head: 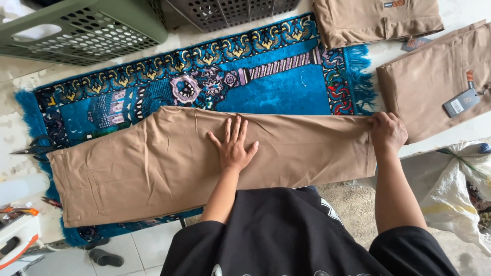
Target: A person irons a pair of tan pants on a patterned mat and then folds them neatly.
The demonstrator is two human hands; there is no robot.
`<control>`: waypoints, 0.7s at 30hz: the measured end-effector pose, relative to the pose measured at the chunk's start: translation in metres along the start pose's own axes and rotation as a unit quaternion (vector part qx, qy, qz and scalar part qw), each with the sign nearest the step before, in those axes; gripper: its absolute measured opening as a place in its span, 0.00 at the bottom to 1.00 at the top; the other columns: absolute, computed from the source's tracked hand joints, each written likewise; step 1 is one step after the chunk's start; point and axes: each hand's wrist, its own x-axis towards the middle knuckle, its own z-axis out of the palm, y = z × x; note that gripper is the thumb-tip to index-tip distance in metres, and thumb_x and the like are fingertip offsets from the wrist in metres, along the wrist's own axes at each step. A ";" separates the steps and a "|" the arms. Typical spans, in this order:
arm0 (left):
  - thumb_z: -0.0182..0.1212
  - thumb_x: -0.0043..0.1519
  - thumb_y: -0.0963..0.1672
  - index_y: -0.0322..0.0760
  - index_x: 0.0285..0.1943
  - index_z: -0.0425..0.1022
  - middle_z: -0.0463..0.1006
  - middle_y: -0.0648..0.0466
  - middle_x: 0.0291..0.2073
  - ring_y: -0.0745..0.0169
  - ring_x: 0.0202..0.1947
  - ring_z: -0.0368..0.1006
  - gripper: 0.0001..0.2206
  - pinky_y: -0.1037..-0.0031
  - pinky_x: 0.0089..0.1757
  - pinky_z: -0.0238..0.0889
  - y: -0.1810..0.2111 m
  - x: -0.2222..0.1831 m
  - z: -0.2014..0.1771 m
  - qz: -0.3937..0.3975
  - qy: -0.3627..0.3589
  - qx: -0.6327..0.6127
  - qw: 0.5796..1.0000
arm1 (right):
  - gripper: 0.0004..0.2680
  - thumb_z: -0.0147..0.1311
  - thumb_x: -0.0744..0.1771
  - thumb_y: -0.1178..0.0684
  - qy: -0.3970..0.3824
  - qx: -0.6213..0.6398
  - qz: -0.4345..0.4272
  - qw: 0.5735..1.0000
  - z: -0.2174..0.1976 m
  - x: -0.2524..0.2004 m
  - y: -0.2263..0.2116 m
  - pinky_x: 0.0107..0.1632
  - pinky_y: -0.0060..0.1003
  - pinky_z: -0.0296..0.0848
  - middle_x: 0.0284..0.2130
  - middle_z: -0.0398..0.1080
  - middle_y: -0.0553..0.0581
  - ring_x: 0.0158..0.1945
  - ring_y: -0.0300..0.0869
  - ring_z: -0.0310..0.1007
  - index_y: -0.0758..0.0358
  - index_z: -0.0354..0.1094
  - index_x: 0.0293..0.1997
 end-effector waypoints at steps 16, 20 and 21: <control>0.50 0.63 0.58 0.49 0.81 0.54 0.51 0.57 0.79 0.52 0.79 0.42 0.36 0.20 0.61 0.20 0.004 -0.004 0.003 0.010 0.019 -0.006 1.000 | 0.05 0.54 0.73 0.50 0.123 -0.032 -0.070 0.989 -0.005 -0.017 -0.015 0.33 0.47 0.72 0.35 0.75 0.50 0.43 0.50 0.75 0.50 0.76 0.41; 0.54 0.60 0.54 0.39 0.70 0.69 0.65 0.47 0.64 0.44 0.66 0.61 0.29 0.32 0.60 0.45 0.025 0.006 0.031 0.050 0.191 -0.043 0.979 | 0.17 0.50 0.73 0.48 0.245 0.018 -0.062 0.967 -0.014 -0.085 -0.053 0.62 0.50 0.62 0.62 0.68 0.67 0.63 0.59 0.65 0.67 0.67 0.67; 0.55 0.58 0.53 0.42 0.66 0.71 0.68 0.48 0.56 0.44 0.59 0.66 0.27 0.39 0.56 0.53 0.034 0.009 0.041 0.068 0.248 -0.054 0.965 | 0.21 0.53 0.71 0.49 0.224 0.058 -0.063 0.971 -0.007 -0.104 -0.056 0.69 0.53 0.54 0.69 0.62 0.71 0.71 0.63 0.57 0.70 0.62 0.72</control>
